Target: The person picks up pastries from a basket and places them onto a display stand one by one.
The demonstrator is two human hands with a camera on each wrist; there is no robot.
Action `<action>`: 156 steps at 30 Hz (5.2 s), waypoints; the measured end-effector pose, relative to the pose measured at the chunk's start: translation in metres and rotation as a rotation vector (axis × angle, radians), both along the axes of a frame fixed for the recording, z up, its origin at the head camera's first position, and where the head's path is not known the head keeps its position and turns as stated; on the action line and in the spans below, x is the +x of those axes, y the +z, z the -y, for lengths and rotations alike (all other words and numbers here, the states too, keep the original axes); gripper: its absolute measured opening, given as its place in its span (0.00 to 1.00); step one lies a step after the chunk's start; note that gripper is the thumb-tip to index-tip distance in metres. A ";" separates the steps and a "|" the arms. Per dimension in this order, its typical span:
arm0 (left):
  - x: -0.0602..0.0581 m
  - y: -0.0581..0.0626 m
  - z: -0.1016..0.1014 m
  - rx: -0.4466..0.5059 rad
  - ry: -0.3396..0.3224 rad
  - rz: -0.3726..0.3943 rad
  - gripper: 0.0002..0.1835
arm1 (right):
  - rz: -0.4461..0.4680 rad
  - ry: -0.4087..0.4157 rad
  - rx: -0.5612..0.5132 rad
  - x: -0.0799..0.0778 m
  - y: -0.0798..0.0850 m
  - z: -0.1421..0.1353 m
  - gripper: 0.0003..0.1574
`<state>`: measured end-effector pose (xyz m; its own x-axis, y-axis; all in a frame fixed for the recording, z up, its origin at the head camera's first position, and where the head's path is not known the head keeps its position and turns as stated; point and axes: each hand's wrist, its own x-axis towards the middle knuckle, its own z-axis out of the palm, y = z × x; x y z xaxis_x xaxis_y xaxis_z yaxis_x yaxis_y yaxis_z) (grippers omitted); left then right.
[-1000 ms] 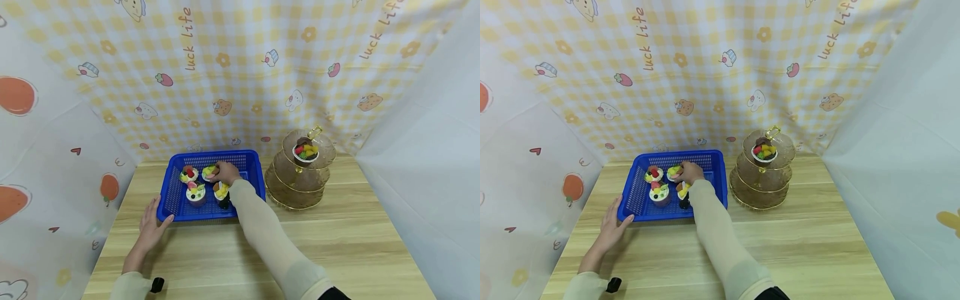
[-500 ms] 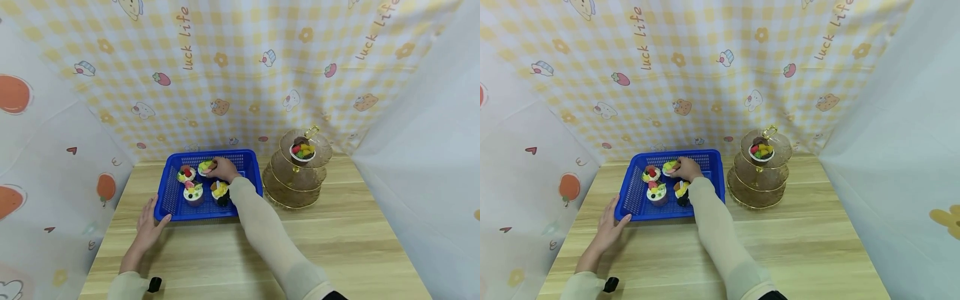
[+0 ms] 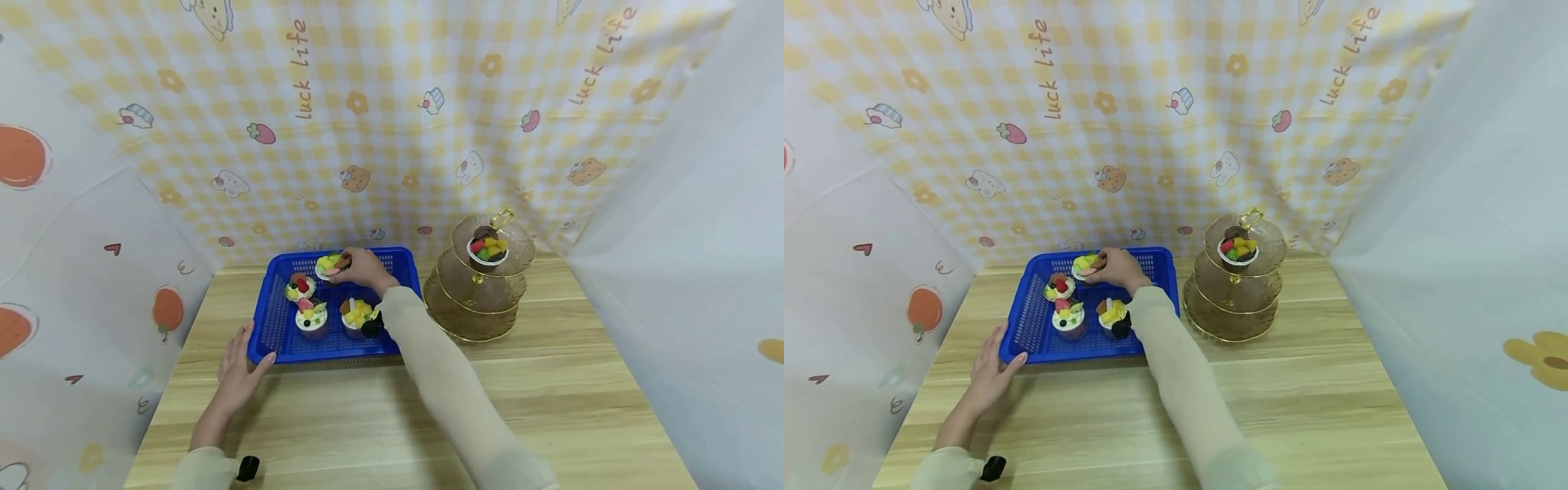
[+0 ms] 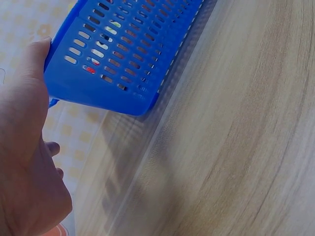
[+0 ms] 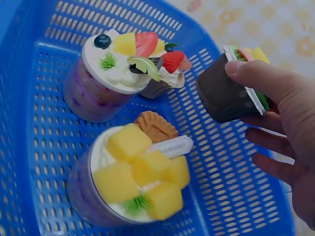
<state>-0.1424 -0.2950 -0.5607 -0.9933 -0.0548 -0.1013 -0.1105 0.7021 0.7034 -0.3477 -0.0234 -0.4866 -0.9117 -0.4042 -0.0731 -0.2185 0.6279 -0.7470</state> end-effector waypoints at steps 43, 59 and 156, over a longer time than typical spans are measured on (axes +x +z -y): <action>0.000 0.002 -0.001 0.020 -0.012 0.036 0.49 | -0.267 0.030 -0.017 0.099 0.052 -0.106 0.45; -0.002 -0.003 0.000 0.033 -0.008 0.001 0.48 | -0.271 -0.059 -0.023 0.137 0.088 -0.186 0.46; -0.002 -0.003 -0.001 0.035 0.009 0.028 0.48 | -0.279 -0.405 -0.006 0.083 0.108 -0.329 0.52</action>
<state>-0.1443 -0.2940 -0.5637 -0.9896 -0.0600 -0.1307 -0.1366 0.6760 0.7241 -0.2643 0.3052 -0.3788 -0.9803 -0.0127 0.1973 -0.1498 0.6993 -0.6990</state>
